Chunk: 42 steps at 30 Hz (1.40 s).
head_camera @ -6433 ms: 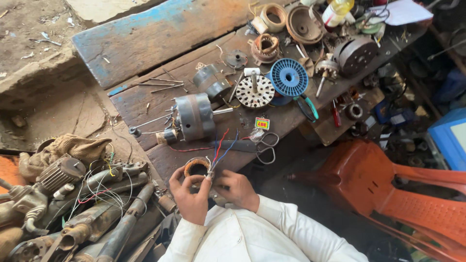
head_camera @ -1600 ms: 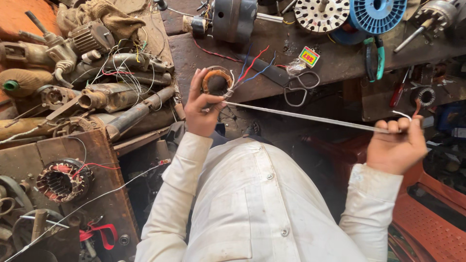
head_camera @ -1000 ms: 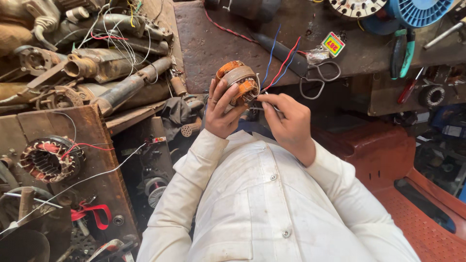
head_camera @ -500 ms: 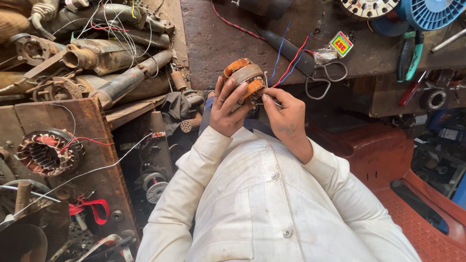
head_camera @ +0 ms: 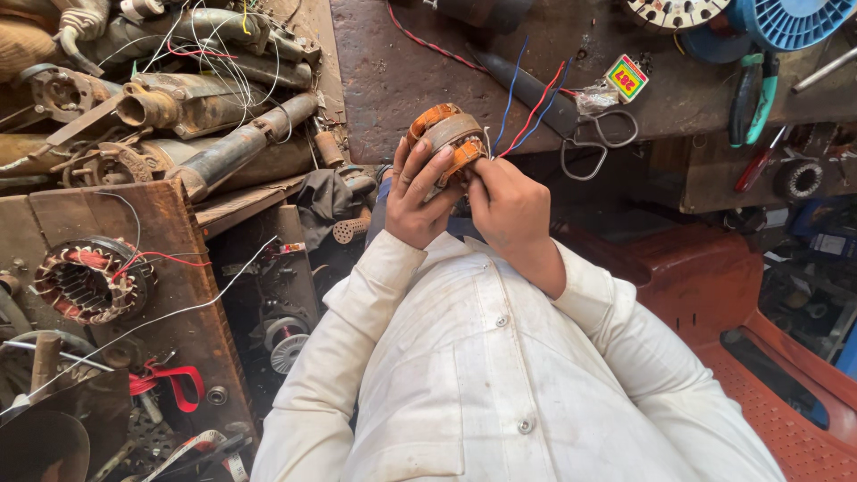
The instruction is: The person winds a white wire around a cylindrical motor stator core, repeatedly looping and tucking the wire into slots. The person holds the stator with one hand and manipulates the wire with the other, occasionally adjusting the wire's position.
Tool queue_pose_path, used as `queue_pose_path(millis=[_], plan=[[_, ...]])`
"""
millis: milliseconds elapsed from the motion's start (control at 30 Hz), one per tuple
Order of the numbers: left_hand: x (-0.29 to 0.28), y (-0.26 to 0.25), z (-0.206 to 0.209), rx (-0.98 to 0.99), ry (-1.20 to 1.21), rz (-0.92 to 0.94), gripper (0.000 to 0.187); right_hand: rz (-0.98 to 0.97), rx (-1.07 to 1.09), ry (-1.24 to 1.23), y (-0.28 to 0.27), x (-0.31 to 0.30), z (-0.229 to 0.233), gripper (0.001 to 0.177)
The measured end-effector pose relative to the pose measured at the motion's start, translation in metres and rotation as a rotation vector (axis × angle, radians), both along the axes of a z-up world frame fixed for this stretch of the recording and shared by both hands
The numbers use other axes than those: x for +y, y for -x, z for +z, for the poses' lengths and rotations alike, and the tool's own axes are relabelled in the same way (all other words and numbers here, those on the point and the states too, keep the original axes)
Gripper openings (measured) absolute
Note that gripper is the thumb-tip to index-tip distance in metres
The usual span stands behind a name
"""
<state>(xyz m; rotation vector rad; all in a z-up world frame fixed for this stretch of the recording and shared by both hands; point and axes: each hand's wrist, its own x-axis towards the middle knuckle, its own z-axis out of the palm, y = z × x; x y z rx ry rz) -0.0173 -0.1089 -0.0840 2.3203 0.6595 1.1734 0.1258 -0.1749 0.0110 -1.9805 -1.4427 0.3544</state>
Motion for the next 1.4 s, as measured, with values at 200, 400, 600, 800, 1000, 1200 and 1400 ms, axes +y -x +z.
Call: queue_pose_path(millis=[200, 400, 600, 800, 1000, 1200, 1400], plan=[[0.005, 0.000, 0.007, -0.031, 0.029, -0.006, 0.009, 0.076, -0.277, -0.027, -0.002, 0.007, -0.002, 0.012], [0.004, 0.000, 0.008, -0.032, 0.033, -0.009, 0.007, 0.118, -0.518, 0.057, -0.002, 0.009, -0.006, 0.011], [0.005, -0.001, 0.012, -0.019, 0.053, -0.003, 0.009, 0.249, -0.417, 0.146, -0.008, 0.011, 0.013, 0.012], [0.008, -0.004, 0.029, -0.038, 0.185, 0.000, 0.015, 0.268, -0.316, 0.026, -0.011, 0.015, 0.045, 0.019], [0.019, -0.009, 0.054, -0.089, 0.437, 0.038, 0.020, 0.404, -0.360, -0.017, -0.025, 0.045, 0.043, 0.014], [0.044, -0.007, 0.055, -0.072, 0.624, 0.075, 0.022, 0.473, -0.415, -0.080, -0.033, 0.063, 0.035, 0.027], [0.057, 0.000, 0.044, -0.180, 0.855, 0.018, 0.018, 0.612, -0.579, -0.062, -0.031, 0.107, 0.008, 0.009]])
